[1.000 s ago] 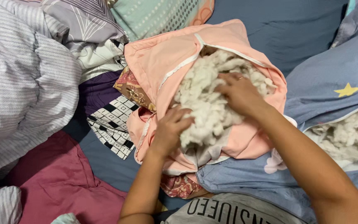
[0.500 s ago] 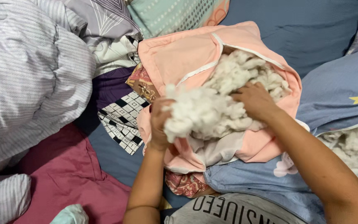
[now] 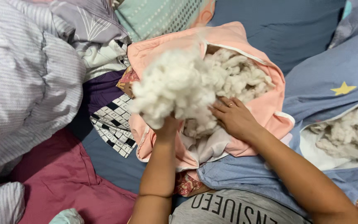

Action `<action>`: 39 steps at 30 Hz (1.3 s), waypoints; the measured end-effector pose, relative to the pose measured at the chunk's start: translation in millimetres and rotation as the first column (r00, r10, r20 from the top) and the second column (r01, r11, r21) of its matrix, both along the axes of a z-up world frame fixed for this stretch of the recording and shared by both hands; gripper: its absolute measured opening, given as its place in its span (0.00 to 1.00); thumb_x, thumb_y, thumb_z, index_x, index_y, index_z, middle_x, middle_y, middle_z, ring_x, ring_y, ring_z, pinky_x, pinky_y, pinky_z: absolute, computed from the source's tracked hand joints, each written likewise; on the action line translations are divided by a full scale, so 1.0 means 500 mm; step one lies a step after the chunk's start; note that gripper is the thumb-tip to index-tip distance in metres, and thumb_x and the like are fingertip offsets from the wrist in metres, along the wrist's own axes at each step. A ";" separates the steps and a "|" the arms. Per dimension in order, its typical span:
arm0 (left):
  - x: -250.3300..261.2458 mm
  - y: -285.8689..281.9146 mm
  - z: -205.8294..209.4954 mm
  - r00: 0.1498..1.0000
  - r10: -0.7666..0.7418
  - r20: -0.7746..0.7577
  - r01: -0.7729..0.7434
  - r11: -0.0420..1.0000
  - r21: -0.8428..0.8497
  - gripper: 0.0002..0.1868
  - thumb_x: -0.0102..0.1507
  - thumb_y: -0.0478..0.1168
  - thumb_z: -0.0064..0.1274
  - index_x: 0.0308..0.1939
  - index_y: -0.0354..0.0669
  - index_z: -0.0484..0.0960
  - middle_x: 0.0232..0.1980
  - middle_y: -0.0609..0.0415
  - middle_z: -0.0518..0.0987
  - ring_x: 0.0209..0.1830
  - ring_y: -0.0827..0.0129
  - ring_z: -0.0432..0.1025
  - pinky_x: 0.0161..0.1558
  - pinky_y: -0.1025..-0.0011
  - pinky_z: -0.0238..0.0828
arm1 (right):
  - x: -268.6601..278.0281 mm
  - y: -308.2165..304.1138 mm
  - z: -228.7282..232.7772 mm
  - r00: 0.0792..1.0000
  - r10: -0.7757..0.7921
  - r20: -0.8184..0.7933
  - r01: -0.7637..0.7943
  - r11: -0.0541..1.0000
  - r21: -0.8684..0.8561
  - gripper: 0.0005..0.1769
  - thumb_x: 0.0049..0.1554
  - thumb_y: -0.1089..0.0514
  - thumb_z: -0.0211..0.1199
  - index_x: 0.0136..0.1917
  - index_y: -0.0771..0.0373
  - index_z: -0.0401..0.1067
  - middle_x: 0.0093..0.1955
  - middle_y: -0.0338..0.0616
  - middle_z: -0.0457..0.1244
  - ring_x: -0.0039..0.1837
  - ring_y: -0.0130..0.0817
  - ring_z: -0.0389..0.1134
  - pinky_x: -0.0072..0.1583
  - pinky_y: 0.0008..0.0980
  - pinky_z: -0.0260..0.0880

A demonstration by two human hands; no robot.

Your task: The person lies on a bed and repeatedly transfers white cotton-like filling from a pink fabric cover into a blue star-patterned cover. They use both hands to pull, fluff, and push the cotton into the blue cover's opening.

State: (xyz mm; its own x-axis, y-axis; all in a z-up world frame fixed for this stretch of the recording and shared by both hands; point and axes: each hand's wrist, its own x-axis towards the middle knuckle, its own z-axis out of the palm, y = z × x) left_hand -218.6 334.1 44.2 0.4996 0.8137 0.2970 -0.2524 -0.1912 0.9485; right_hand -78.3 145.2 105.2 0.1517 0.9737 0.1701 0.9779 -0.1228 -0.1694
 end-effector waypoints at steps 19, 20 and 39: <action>0.307 -0.559 0.123 0.637 -0.750 0.180 0.745 0.658 0.107 0.21 0.64 0.34 0.56 0.60 0.31 0.75 0.57 0.48 0.80 0.57 0.62 0.74 0.63 0.66 0.72 | 0.058 -0.585 -0.132 0.389 -0.443 -0.808 0.873 0.458 0.169 0.22 0.57 0.63 0.62 0.65 0.62 0.66 0.63 0.50 0.63 0.67 0.44 0.63 0.70 0.42 0.61; 0.332 -0.601 0.117 0.589 -0.782 0.202 0.785 0.614 0.088 0.21 0.65 0.34 0.56 0.61 0.30 0.74 0.57 0.48 0.80 0.57 0.62 0.75 0.63 0.66 0.72 | 0.055 -0.599 -0.138 0.375 -0.493 -0.785 0.874 0.470 0.122 0.22 0.56 0.61 0.62 0.65 0.61 0.67 0.63 0.50 0.63 0.67 0.45 0.63 0.70 0.43 0.61; 0.352 -0.744 -0.196 0.380 -0.909 -0.171 0.868 0.414 -0.272 0.21 0.61 0.37 0.57 0.58 0.39 0.81 0.54 0.53 0.84 0.53 0.68 0.77 0.54 0.70 0.74 | 0.018 -0.732 -0.057 0.333 -0.835 -0.437 0.917 0.394 -0.054 0.39 0.48 0.46 0.75 0.64 0.68 0.65 0.66 0.61 0.59 0.66 0.56 0.65 0.65 0.46 0.67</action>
